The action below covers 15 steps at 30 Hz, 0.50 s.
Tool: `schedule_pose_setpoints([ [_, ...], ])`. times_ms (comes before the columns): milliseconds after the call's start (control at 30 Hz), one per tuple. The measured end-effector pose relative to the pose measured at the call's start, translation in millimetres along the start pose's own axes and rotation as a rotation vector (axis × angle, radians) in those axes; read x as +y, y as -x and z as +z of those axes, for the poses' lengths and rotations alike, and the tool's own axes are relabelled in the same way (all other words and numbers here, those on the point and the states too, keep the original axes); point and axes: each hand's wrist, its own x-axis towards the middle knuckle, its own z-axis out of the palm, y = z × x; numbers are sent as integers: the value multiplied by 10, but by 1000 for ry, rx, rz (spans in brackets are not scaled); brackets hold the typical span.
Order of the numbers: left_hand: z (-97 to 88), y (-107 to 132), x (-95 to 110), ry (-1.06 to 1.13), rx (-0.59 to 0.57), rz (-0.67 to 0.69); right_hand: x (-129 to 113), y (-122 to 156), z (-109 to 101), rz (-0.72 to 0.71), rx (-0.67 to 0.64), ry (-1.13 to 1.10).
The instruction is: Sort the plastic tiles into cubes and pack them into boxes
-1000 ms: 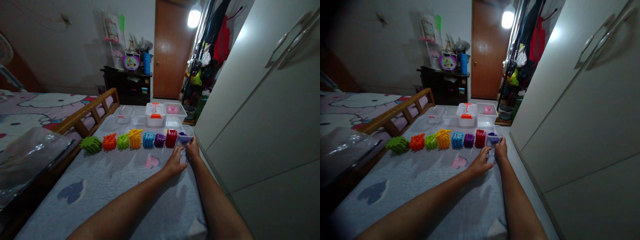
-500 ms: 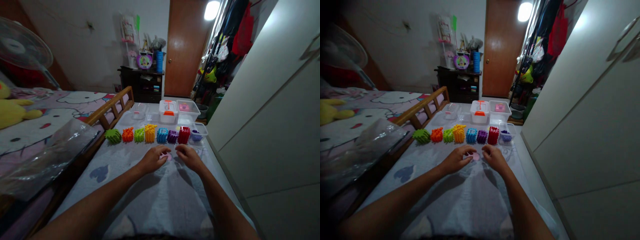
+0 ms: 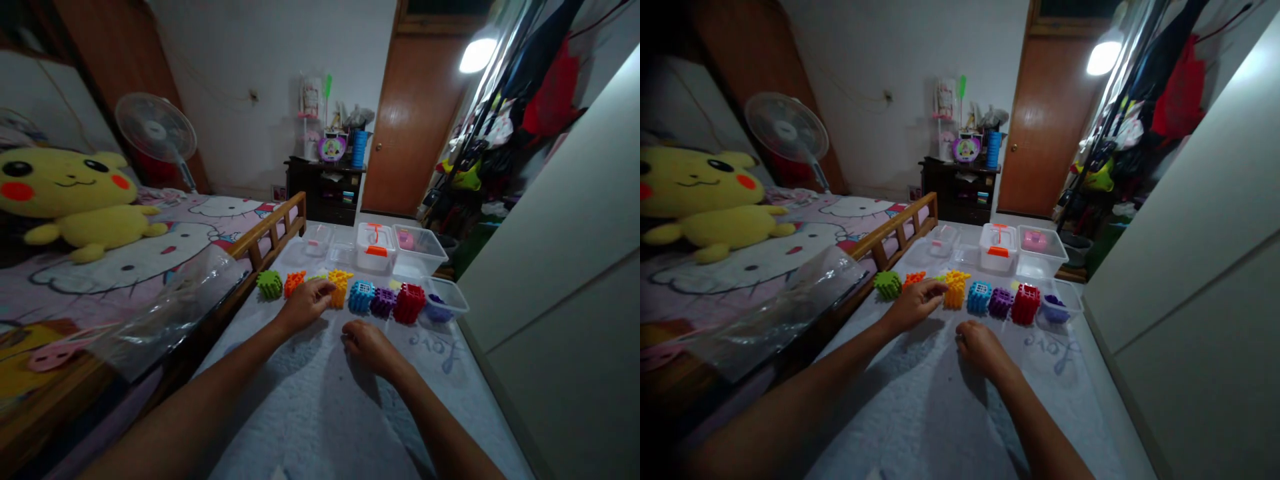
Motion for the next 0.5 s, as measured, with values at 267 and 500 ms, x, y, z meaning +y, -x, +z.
schedule_pose_setpoints([
  [267, -344, -741, -299, -131, 118, -136, -156, -346, -684, -72, 183, 44],
  [500, -445, -1512, -693, -226, 109, -332, -125, -1259, -1104, -47, 160, 283],
])
